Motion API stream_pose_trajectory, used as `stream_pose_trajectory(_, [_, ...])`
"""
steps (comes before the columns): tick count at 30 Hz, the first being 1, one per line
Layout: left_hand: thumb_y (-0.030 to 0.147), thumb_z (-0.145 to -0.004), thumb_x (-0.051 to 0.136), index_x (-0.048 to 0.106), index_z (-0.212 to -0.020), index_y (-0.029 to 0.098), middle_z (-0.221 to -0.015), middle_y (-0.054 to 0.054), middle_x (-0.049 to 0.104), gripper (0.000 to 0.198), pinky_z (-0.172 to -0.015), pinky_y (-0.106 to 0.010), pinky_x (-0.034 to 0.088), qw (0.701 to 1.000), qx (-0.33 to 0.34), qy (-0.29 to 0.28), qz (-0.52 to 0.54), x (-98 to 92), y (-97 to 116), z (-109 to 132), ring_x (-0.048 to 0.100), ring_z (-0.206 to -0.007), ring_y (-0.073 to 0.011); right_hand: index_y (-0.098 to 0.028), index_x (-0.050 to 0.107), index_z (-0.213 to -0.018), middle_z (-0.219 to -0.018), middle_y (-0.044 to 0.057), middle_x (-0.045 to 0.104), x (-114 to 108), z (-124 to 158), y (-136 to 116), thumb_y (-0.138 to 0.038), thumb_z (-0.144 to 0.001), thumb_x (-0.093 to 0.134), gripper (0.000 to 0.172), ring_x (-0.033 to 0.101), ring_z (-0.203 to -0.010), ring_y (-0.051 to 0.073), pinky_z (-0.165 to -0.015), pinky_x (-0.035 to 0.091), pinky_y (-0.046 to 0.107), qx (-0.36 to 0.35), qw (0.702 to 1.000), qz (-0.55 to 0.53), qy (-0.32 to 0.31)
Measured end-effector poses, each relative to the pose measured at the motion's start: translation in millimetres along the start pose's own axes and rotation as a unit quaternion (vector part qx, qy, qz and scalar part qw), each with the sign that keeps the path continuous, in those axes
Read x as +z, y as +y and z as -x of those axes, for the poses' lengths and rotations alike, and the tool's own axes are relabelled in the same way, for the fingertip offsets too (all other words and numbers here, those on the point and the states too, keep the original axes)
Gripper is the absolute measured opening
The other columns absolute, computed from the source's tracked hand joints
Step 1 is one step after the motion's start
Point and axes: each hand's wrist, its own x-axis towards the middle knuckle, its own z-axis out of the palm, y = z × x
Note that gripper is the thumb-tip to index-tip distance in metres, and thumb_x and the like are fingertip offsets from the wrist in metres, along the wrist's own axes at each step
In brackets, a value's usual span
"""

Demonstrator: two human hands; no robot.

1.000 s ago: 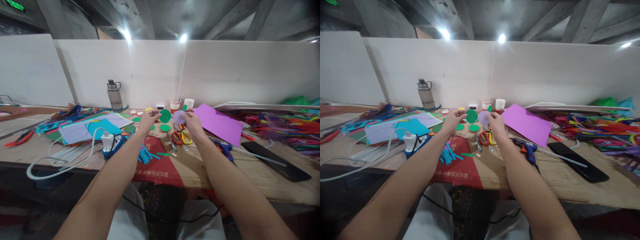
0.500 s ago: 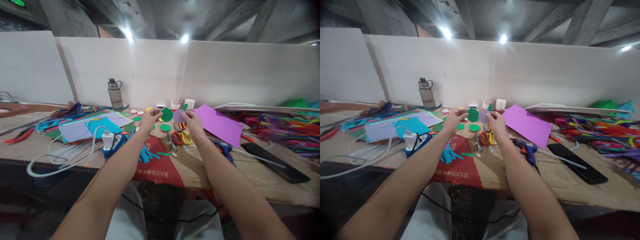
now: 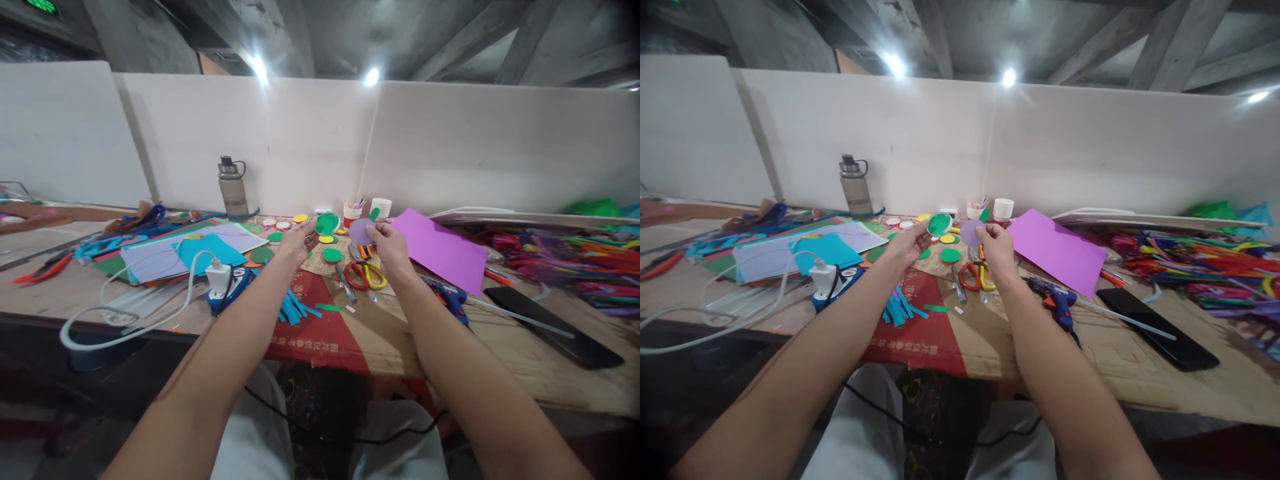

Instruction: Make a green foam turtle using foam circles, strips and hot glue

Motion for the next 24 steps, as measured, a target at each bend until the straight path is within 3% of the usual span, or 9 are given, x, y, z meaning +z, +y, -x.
stream_pose_trajectory(6, [0.018, -0.068, 0.083, 0.063, -0.074, 0.016, -0.064, 0.002, 0.065, 0.021, -0.057, -0.017, 0.048, 1.0, 0.008, -0.015, -0.01, 0.3, -1, 2, 0.057, -0.055, -0.0056, -0.019, 0.063, -0.078, -0.074, -0.001, 0.065, 1, 1, -1, -0.052, -0.059, 0.071, 0.039, 0.056, -0.067, 0.013, -0.061, 0.042, 0.025, 0.005, 1.0, -0.003, -0.003])
stream_pose_trajectory(12, [0.018, -0.063, 0.085, 0.068, -0.077, 0.016, -0.069, 0.002, 0.068, 0.022, -0.059, -0.02, 0.049, 0.992, 0.056, -0.049, -0.097, 3.6, -8, 7, 0.058, -0.057, -0.007, -0.02, 0.065, -0.078, -0.065, -0.004, 0.058, 3, 3, -3, -0.048, -0.06, 0.071, 0.033, 0.043, -0.056, 0.009, -0.05, 0.031, 0.023, 0.005, 0.999, -0.004, -0.042])
stream_pose_trajectory(15, [0.018, -0.062, 0.086, 0.069, -0.074, 0.016, -0.07, 0.001, 0.068, 0.022, -0.063, -0.023, 0.05, 0.992, 0.043, -0.054, -0.107, 5.5, -11, 9, 0.059, -0.058, -0.0077, -0.02, 0.065, -0.078, -0.065, -0.004, 0.058, 3, 4, -3, -0.048, -0.06, 0.072, 0.034, 0.041, -0.055, 0.009, -0.049, 0.03, 0.023, 0.002, 0.999, 0.0, -0.045])
stream_pose_trajectory(24, [0.01, -0.078, 0.072, 0.067, -0.073, 0.013, -0.062, 0.001, 0.065, 0.008, -0.059, -0.02, 0.048, 0.998, -0.018, -0.034, -0.042, 6.8, -8, 10, 0.056, -0.052, -0.006, -0.02, 0.065, -0.079, -0.066, -0.003, 0.06, 1, 3, -2, -0.049, -0.061, 0.07, 0.034, 0.044, -0.055, 0.01, -0.047, 0.029, 0.023, 0.017, 1.0, -0.003, -0.019])
